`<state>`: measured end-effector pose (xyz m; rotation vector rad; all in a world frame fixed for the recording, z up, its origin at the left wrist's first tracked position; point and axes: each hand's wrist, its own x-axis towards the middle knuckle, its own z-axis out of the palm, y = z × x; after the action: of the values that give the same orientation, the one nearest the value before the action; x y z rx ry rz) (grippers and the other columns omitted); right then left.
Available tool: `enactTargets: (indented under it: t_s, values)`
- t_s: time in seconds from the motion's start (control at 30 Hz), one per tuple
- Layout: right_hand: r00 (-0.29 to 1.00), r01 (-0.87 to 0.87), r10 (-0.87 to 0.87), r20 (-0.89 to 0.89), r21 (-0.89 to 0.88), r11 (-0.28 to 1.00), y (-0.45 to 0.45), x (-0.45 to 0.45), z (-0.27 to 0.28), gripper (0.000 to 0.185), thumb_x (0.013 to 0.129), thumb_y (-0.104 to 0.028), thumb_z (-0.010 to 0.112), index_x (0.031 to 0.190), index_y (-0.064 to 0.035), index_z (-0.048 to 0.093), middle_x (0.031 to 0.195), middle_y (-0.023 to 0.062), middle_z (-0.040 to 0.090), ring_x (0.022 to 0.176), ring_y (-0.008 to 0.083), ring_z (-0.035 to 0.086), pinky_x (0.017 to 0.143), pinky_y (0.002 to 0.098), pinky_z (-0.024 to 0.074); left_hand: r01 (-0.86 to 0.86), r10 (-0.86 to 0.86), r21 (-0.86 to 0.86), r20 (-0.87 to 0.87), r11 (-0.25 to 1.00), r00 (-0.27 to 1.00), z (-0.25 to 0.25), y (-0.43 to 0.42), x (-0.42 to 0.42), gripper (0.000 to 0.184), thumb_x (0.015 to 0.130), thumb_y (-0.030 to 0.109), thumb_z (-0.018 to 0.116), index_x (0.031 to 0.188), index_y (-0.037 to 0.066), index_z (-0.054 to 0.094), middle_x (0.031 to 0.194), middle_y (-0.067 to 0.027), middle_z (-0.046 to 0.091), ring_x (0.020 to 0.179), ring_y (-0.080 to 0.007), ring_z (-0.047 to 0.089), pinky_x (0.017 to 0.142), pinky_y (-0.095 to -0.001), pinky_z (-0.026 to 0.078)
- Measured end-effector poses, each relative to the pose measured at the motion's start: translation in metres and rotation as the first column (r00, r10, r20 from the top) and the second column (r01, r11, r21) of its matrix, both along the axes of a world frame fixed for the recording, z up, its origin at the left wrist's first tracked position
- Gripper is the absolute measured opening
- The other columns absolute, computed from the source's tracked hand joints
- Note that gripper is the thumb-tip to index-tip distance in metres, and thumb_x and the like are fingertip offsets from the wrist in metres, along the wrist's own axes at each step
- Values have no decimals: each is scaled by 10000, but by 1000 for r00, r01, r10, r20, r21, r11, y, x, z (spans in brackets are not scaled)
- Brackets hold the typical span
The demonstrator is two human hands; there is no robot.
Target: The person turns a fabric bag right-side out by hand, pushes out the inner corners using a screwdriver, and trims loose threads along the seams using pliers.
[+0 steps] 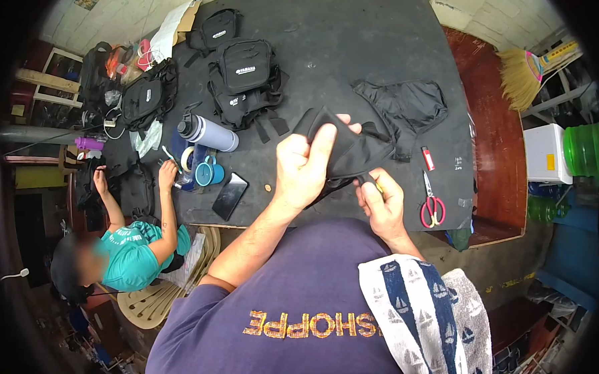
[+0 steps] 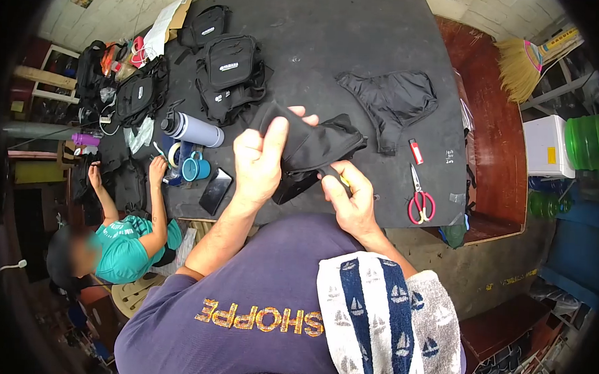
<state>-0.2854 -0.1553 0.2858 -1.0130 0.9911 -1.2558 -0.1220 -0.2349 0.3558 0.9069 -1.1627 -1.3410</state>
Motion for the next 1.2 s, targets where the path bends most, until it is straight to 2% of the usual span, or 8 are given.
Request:
enactTargets:
  t_s: [0.07,0.17,0.3,0.4,0.87,1.0,1.13,1.2]
  values:
    - [1000,18,-18,25,1,1000,-4,-1,3,212,1070,-220,677,1106,-12,666,790,-23,622,661,33,521,593,221,408,-44,43,-17,-79,999,996,-10,0,-1,292,1147,197,555,1132,-42,722,957,-87,782,894,-126,731,787,-259,588]
    - [996,45,-45,70,6,999,-9,-3,6,225,1091,-244,645,1107,-21,664,781,-37,607,650,21,493,581,210,382,-43,49,-37,172,998,984,-37,-1,16,409,1133,225,603,771,46,539,707,76,513,677,-28,453,565,-255,382]
    - [998,53,-52,21,-27,998,-12,-6,2,206,1077,-211,669,1131,-13,653,818,-29,628,696,27,523,624,210,419,-62,61,5,157,998,986,-25,-2,12,479,1133,240,606,747,90,365,723,93,297,689,-38,261,550,-287,245]
    - [978,205,-207,-24,-69,976,-14,-2,7,207,1054,-168,707,1163,-6,640,883,-19,655,768,28,558,694,209,452,-57,49,46,147,997,988,-22,-5,14,464,1138,246,595,749,90,398,722,98,332,686,-29,288,553,-278,266]
    - [970,154,-178,-168,-145,977,-12,-19,-5,274,1012,-130,772,1206,5,633,1014,27,733,884,56,629,802,229,496,-76,64,93,121,993,991,-22,-8,14,436,1150,265,570,774,83,446,732,107,368,703,-22,315,578,-266,293]
    - [969,140,-170,-179,-168,976,-14,-19,-8,281,1008,-119,777,1211,10,633,1011,28,735,886,57,632,804,229,498,-91,89,43,56,995,995,-25,-9,15,316,1139,338,600,900,136,648,706,141,413,598,20,257,535,-211,199]
    - [970,136,-166,-180,-167,976,-14,-19,-9,289,1004,-114,781,1217,13,632,1010,31,736,886,59,634,806,230,500,-61,55,92,75,994,996,-22,-8,16,334,1155,266,559,957,15,657,827,93,547,774,-22,438,667,-227,389]
    - [968,143,-173,-180,-167,976,-14,-18,-9,293,1002,-115,782,1220,13,633,1010,31,736,882,59,633,804,230,500,-67,69,80,-27,995,997,-24,-10,8,302,1155,262,560,1115,-5,694,948,43,658,848,-44,553,763,-225,469]
